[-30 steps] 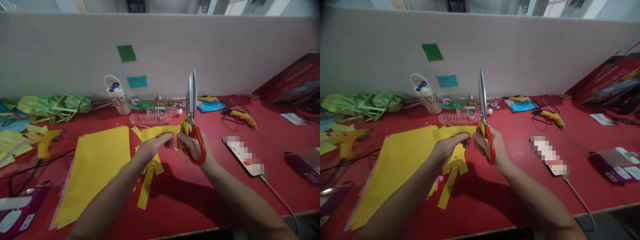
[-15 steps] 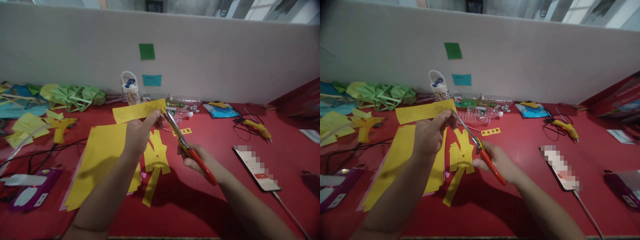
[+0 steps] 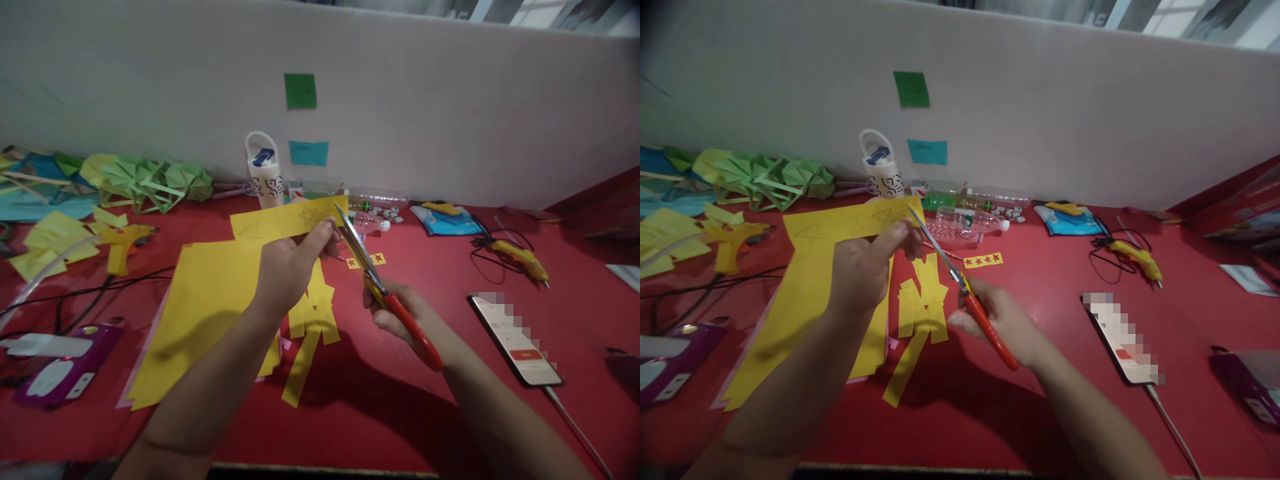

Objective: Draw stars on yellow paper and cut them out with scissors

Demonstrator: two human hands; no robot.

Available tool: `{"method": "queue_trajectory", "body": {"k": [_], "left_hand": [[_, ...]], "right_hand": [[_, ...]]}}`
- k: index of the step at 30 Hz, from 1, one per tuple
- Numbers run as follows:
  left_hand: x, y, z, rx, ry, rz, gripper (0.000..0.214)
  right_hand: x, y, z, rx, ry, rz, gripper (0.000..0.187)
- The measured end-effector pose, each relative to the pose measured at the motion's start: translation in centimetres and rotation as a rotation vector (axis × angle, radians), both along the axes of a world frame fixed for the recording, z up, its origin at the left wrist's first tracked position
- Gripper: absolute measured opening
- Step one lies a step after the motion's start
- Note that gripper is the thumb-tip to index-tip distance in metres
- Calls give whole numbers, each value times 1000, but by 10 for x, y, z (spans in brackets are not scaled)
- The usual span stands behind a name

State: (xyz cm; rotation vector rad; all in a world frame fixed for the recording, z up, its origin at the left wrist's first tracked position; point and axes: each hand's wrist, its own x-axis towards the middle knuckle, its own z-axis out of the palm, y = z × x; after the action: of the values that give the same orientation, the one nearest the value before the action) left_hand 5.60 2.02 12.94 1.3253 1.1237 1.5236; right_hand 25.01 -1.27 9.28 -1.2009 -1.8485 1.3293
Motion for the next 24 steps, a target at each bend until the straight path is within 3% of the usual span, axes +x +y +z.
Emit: {"method": "queue_trajectory", "body": {"k": [12, 17, 24], "left_hand": [[0, -4, 7, -17, 147, -28, 29], [-1, -4, 8, -31, 137, -42, 31], [1, -4, 9, -23, 103, -47, 31]], "right_hand": [[-1, -2, 2, -4, 33, 0, 42], [0, -2, 1, 13, 50, 20, 53], [0, -3, 1, 25, 40, 1, 50]]}}
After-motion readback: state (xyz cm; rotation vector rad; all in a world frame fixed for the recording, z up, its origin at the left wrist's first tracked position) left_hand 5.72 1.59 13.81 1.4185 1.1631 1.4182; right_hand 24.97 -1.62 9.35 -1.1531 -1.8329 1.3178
